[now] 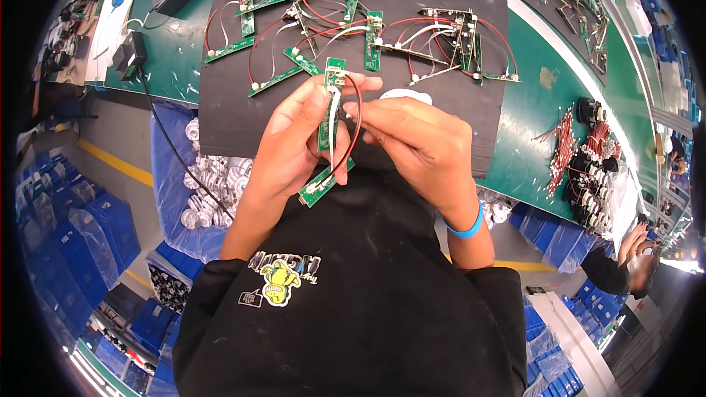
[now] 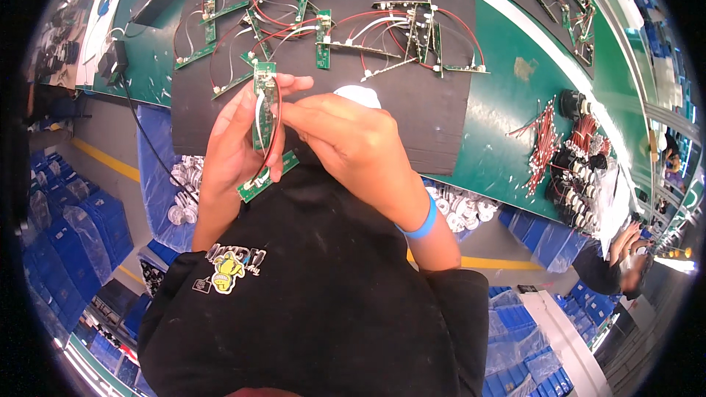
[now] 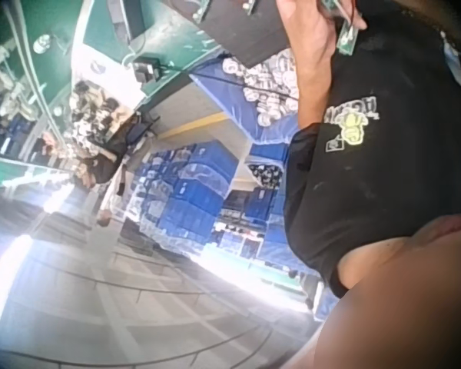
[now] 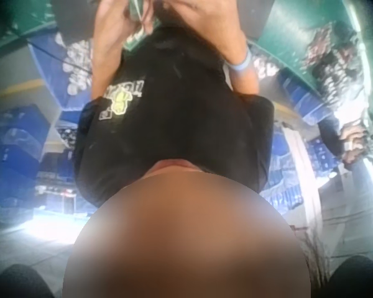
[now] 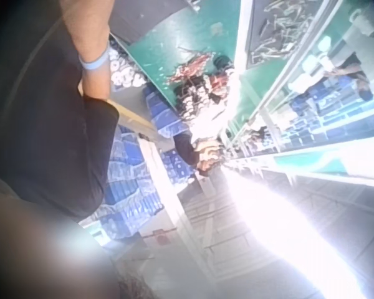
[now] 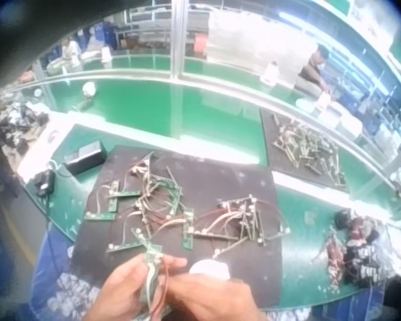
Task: Assembling electronic components by connecting wires to circuit boards and placing them into plastic housings.
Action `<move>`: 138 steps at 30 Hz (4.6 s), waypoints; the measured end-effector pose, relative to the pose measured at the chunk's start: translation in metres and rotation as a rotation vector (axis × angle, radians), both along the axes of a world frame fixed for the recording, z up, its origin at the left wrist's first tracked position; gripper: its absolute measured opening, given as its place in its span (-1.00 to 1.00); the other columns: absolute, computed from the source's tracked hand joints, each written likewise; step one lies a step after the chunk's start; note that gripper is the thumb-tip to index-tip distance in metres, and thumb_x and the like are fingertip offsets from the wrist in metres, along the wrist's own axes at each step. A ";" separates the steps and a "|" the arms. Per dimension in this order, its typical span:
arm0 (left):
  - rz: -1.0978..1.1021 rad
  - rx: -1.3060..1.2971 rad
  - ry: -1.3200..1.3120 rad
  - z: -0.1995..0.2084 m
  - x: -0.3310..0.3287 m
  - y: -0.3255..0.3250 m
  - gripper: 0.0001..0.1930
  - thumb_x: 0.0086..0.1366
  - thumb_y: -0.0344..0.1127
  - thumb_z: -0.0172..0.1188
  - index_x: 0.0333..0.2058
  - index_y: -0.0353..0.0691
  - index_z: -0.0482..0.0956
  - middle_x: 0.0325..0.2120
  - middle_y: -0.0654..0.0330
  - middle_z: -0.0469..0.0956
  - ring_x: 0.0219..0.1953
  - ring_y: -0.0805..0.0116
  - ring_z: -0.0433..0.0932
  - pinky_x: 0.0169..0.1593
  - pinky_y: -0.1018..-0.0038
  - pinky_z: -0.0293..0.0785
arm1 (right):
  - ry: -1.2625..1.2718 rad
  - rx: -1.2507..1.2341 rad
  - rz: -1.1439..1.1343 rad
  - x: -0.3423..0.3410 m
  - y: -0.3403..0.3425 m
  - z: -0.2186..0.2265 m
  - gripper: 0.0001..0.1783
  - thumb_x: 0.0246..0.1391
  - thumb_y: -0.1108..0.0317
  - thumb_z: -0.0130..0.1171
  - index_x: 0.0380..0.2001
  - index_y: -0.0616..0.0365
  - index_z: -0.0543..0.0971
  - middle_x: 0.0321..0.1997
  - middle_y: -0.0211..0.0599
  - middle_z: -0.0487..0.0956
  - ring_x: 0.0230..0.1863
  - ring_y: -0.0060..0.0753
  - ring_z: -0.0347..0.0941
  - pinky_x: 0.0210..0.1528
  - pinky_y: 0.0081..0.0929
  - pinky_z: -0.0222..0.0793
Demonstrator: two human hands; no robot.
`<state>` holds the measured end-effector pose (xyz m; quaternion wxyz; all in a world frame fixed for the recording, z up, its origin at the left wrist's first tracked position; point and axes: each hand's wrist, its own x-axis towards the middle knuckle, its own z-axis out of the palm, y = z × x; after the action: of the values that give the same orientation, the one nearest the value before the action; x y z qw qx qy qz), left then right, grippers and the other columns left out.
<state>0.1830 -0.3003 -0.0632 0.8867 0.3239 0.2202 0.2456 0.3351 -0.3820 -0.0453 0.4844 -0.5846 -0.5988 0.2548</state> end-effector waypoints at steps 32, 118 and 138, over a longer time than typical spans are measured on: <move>0.017 -0.001 0.329 0.009 0.008 -0.028 -0.58 0.37 -0.23 -0.04 0.13 -0.29 0.28 -0.38 0.28 0.47 -0.62 0.65 0.38 -0.63 0.57 0.53 | -0.612 0.307 -0.250 0.004 -0.006 -0.017 -0.75 -0.35 0.50 0.35 -0.46 0.22 0.58 -0.35 -0.38 0.56 -0.41 -0.39 0.48 -0.31 -0.41 0.35; 0.078 0.162 0.245 -0.001 0.000 -0.027 -0.59 0.39 -0.19 -0.05 0.11 -0.30 0.36 -0.66 0.42 0.33 -0.74 0.72 0.14 -0.46 0.61 0.46 | -0.067 0.031 -0.250 -0.011 -0.006 0.005 -0.79 -0.19 0.59 0.32 -0.37 0.19 0.65 -0.44 -0.32 0.56 -0.43 -0.48 0.51 -0.46 -0.59 0.40; 0.039 0.100 0.306 0.001 0.004 -0.031 -0.60 0.37 -0.19 -0.02 0.10 -0.28 0.38 -0.67 0.43 0.32 -0.74 0.74 0.13 -0.53 0.60 0.46 | -0.293 0.029 -0.266 -0.008 -0.009 0.009 -0.83 -0.24 0.58 0.33 -0.47 0.17 0.62 -0.42 -0.36 0.61 -0.39 -0.36 0.49 -0.40 -0.51 0.40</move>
<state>0.1873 -0.3318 -0.0621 0.8206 0.3971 0.3463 0.2214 0.3271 -0.3906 -0.0361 0.4298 -0.6823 -0.5841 0.0920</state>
